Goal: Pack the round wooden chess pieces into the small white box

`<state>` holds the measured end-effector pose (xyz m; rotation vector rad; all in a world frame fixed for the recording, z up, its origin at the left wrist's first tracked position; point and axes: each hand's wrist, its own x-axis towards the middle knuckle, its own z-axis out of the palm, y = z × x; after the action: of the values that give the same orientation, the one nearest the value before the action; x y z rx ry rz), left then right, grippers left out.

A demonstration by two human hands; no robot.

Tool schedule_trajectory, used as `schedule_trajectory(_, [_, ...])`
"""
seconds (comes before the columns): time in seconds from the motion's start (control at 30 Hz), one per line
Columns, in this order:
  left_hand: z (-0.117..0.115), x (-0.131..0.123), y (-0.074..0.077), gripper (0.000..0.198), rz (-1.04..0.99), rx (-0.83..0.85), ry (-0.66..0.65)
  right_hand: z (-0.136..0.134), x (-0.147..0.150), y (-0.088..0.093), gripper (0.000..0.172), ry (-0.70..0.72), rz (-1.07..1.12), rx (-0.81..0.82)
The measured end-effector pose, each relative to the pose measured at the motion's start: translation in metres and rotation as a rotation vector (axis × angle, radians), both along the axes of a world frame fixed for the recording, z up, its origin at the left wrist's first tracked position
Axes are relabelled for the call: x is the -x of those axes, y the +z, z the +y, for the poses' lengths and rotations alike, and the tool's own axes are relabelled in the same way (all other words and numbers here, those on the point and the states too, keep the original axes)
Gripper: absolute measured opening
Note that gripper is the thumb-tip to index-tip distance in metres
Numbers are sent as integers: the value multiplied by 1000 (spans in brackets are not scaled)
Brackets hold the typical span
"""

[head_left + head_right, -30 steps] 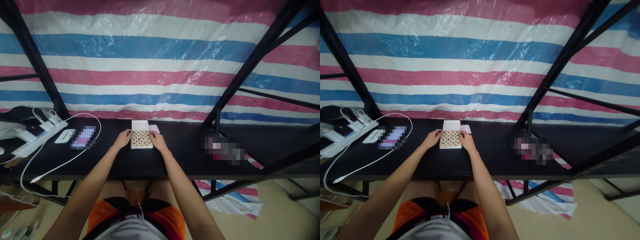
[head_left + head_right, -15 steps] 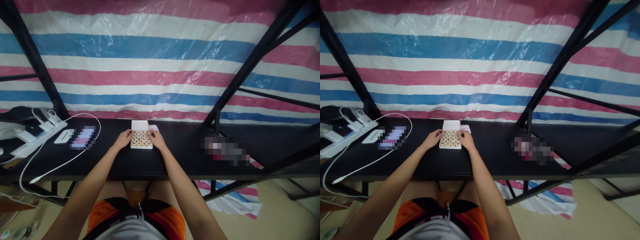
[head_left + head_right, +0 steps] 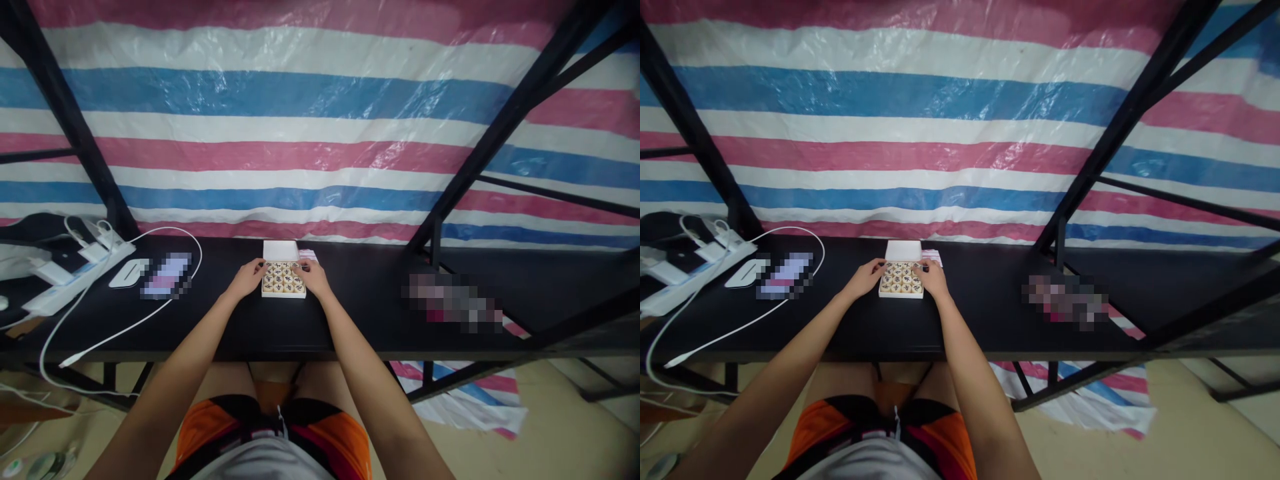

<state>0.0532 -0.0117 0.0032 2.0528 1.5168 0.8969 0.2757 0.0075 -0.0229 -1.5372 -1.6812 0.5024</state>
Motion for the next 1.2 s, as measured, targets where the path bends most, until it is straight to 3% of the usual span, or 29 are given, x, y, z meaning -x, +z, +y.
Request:
schedule_trajectory(0.27, [0, 1, 0, 40, 10, 2, -1, 0, 1, 1, 27, -13, 29, -42])
schedule_trajectory(0.53, [1, 0, 0, 39, 10, -1, -3, 5, 1, 2, 31, 3, 3, 16])
schedule_trajectory(0.97, [-1, 0, 1, 40, 15, 1, -4, -2, 1, 7, 19, 57, 134, -134])
schedule_trajectory(1.1, [0, 0, 2, 38, 20, 5, 12, -5, -12, 10, 21, -77, 188, -180])
schedule_trajectory(1.2, [0, 0, 2, 36, 34, 10, 48, -9, -25, 9, 20, -210, 108, -68])
